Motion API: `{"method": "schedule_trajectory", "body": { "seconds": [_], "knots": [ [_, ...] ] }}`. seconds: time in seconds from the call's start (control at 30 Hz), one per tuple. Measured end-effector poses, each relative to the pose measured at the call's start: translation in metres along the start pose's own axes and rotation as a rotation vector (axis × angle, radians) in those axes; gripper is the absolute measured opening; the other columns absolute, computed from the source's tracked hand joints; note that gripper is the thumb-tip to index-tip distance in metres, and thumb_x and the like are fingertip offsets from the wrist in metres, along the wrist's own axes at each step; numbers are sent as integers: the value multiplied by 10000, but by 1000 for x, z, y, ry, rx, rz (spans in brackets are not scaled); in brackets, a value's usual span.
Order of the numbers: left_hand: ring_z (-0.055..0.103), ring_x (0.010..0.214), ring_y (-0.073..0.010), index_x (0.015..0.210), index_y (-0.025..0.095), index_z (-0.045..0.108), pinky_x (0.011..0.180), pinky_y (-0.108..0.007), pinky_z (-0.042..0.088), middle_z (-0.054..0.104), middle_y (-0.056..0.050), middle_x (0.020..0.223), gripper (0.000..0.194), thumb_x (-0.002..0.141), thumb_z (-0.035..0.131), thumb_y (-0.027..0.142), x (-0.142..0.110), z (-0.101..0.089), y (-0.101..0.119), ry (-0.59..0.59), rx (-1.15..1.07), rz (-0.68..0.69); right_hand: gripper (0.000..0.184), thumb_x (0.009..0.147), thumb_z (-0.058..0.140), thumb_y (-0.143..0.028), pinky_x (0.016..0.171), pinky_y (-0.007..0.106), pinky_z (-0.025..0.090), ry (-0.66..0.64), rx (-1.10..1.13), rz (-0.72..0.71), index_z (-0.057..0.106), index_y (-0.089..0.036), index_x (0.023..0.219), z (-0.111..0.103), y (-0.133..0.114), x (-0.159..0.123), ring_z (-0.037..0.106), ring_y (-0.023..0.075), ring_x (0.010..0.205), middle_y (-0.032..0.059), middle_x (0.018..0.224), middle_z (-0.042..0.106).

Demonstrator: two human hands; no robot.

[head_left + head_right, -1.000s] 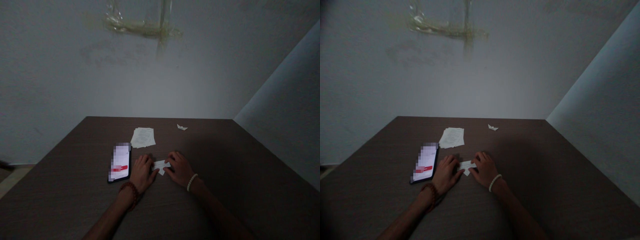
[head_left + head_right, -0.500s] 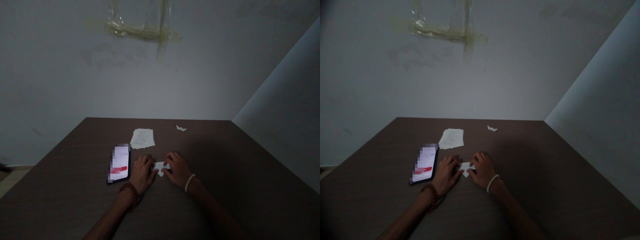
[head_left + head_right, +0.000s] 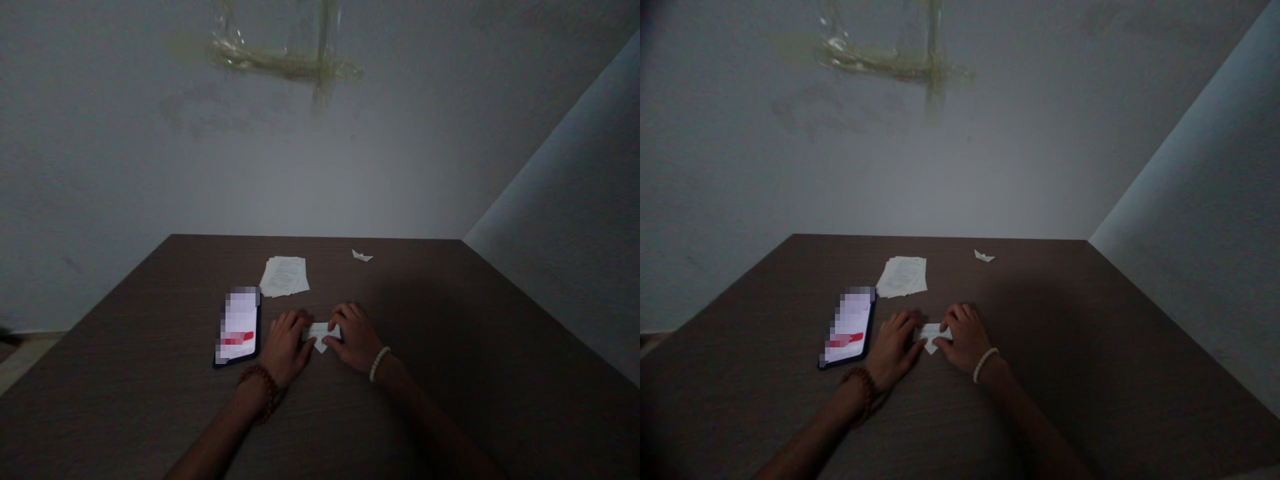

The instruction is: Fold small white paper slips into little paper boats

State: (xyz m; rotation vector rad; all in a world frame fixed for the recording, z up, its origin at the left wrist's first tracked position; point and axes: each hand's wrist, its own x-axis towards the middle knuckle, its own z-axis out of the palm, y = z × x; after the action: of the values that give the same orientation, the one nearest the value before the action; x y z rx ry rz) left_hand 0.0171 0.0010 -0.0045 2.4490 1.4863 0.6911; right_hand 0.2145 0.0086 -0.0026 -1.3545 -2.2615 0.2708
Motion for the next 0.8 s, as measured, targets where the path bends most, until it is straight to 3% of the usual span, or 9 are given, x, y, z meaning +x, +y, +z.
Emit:
{"method": "schedule_trajectory", "body": {
  "seconds": [0.13,0.47,0.6,0.73,0.8],
  "knots": [
    [489,1011,-266,1129,191,534,841,-415,390,565,-85,1113,293,842,540,251,-1,2,-1,21,-18,23,258,723,758,-290,845,356,376,-9,-5,4,567,-188,863,1,-1,0,472,216,956,35,955,556],
    [520,988,-254,1139,208,542,847,-412,396,590,-75,1079,342,799,550,179,-1,4,-4,30,-111,34,233,744,746,-294,810,347,349,10,-17,-32,558,-198,845,-2,-4,-2,502,211,911,20,886,603],
    [536,970,-243,1138,201,535,842,-399,405,612,-66,1033,356,785,573,171,-1,5,-5,43,-150,23,271,746,741,-279,819,359,365,52,13,-26,567,-201,938,1,-4,-3,517,227,910,47,928,622],
    [548,927,-232,1047,202,577,810,-383,408,622,-51,963,255,793,566,184,-1,4,-5,58,-149,12,361,741,741,-250,816,363,390,88,85,-18,569,-197,1054,3,-2,-3,534,236,907,59,938,640],
    [548,886,-227,950,205,606,785,-380,403,621,-40,899,144,817,549,209,-1,3,-4,55,-150,12,320,751,733,-232,821,353,400,106,131,-34,588,-203,1035,2,-2,-2,539,226,917,48,938,650]
  ]
}}
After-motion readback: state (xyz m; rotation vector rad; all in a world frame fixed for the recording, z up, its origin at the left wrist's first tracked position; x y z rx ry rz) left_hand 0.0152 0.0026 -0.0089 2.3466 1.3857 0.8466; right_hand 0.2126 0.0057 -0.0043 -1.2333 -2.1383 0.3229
